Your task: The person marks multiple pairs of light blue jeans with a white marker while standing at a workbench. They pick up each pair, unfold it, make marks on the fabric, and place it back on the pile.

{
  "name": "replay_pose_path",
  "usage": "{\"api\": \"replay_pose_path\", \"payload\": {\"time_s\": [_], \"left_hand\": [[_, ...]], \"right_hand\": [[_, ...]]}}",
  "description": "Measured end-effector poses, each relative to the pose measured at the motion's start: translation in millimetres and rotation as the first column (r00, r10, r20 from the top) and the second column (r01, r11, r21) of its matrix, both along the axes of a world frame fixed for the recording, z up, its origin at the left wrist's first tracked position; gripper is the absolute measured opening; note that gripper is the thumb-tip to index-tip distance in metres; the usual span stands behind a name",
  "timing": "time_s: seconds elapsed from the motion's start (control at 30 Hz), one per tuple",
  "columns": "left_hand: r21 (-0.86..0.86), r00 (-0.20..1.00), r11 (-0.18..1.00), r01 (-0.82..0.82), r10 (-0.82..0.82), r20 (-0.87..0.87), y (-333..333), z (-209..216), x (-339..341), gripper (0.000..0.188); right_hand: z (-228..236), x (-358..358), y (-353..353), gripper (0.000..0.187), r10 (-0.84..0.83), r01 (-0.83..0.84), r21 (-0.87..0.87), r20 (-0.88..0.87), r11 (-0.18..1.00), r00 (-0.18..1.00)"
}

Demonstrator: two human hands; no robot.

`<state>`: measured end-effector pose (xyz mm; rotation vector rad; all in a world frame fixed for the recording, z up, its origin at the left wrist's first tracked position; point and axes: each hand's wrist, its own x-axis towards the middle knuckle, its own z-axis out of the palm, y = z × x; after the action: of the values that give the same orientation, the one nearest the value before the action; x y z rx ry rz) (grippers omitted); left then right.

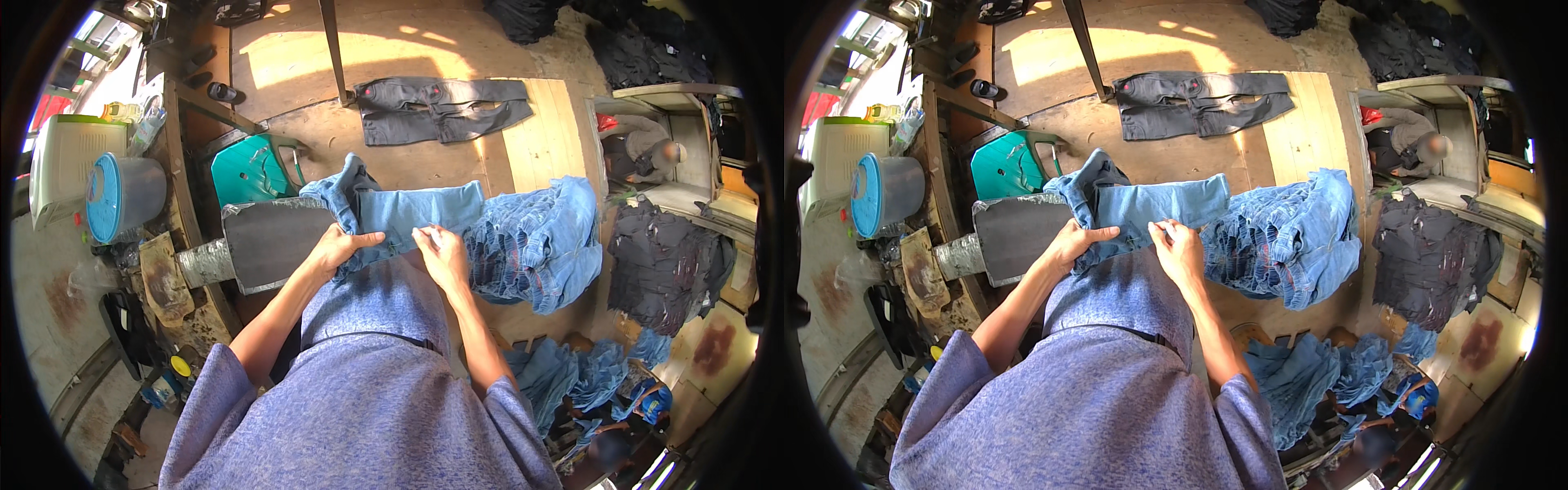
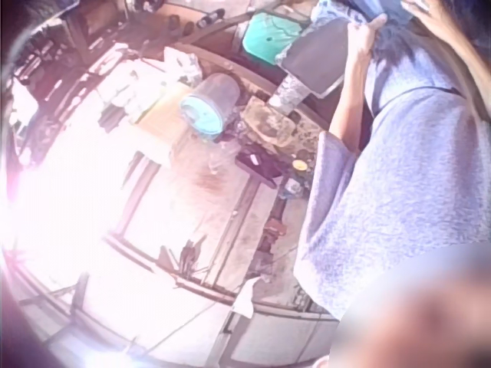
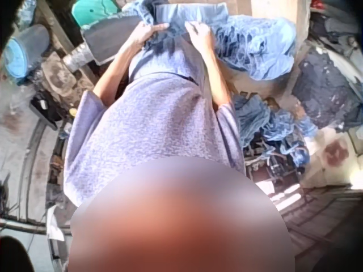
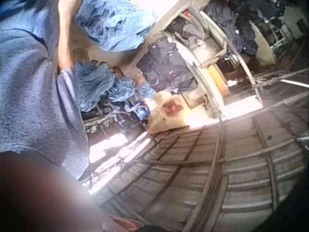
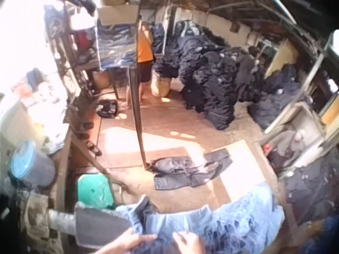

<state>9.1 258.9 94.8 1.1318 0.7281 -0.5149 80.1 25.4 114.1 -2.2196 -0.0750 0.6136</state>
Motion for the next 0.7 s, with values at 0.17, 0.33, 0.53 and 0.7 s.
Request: {"api": "replay_pose_path", "payload": {"time_s": [0.17, 0.33, 0.53, 0.7], "left_hand": [[-0.143, 0.975, 0.965, -0.222, 0.219, -0.032, -13.9, -7.2, -7.2, 0.022], [-0.227, 0.967, 0.942, -0.249, 0.228, -0.114, -16.1, -13.0, -19.0, 0.02], [-0.262, 0.979, 0.944, -0.202, 0.185, -0.09, -3.9, -20.0, -27.4, 0.019], [-0.327, 0.959, 0.903, -0.28, 0.251, -0.129, -7.9, -14.2, -24.3, 0.022]], "right_hand": [[-14.6, 6.9, 20.0, 0.067, -0.061, 0.029, -0.14, -0.227, 0.99, 0.972], [-24.6, -3.5, 31.5, 0.061, 0.024, -0.053, -0.16, -0.175, 0.986, 0.984], [-38.1, 0.1, 22.4, 0.054, -0.071, 0.063, -0.122, -0.06, 0.991, 0.996], [-39.6, -1.1, 21.5, 0.056, -0.154, 0.154, -0.008, -0.08, 0.988, 0.985]]}}
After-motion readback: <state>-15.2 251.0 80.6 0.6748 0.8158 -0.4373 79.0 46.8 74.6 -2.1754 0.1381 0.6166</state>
